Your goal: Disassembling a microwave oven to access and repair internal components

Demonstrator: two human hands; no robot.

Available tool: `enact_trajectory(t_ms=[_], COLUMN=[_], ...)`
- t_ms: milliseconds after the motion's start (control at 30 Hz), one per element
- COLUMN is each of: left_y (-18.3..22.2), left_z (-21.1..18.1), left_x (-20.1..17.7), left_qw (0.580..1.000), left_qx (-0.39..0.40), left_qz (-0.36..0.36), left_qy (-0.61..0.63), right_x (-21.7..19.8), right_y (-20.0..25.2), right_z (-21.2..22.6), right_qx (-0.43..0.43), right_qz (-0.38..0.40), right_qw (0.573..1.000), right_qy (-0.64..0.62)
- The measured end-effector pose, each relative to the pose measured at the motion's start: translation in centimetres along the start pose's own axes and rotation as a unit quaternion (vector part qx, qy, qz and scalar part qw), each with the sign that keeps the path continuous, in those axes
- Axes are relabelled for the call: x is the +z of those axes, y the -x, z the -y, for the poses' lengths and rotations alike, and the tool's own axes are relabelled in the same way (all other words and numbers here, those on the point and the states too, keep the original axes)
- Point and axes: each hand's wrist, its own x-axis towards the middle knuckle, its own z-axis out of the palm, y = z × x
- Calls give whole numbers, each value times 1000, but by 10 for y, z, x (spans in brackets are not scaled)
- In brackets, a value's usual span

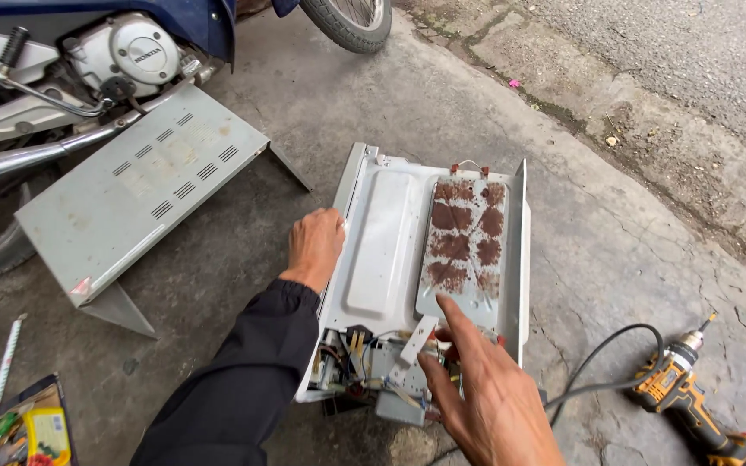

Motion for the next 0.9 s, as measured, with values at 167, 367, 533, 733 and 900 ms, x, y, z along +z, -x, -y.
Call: enact_trajectory(t_ms=[167,367,533,733,900], left_y=[-89,-181,-220,-217,-144], left_z=[-3,7,4,-4,-17], left_x=[22,62,65,33,17], left_qw=[999,994,998,998,998], left_qx=[-5,22,-2,-57,24], left_qz=[23,-7,2,40,24], left_qy=[-47,-109,-63,9,59], right_x=[17,37,41,39,35], right_y=[-18,-45,-51,-47,-47], right_z=[-15,-20,-27,-35,-36], right_qx=[26,113,137,151,51], right_qz=[-29,-26,-19,36,-39], right_qw=[999,993,990,988,998], right_qy=[-12,2,15,22,13])
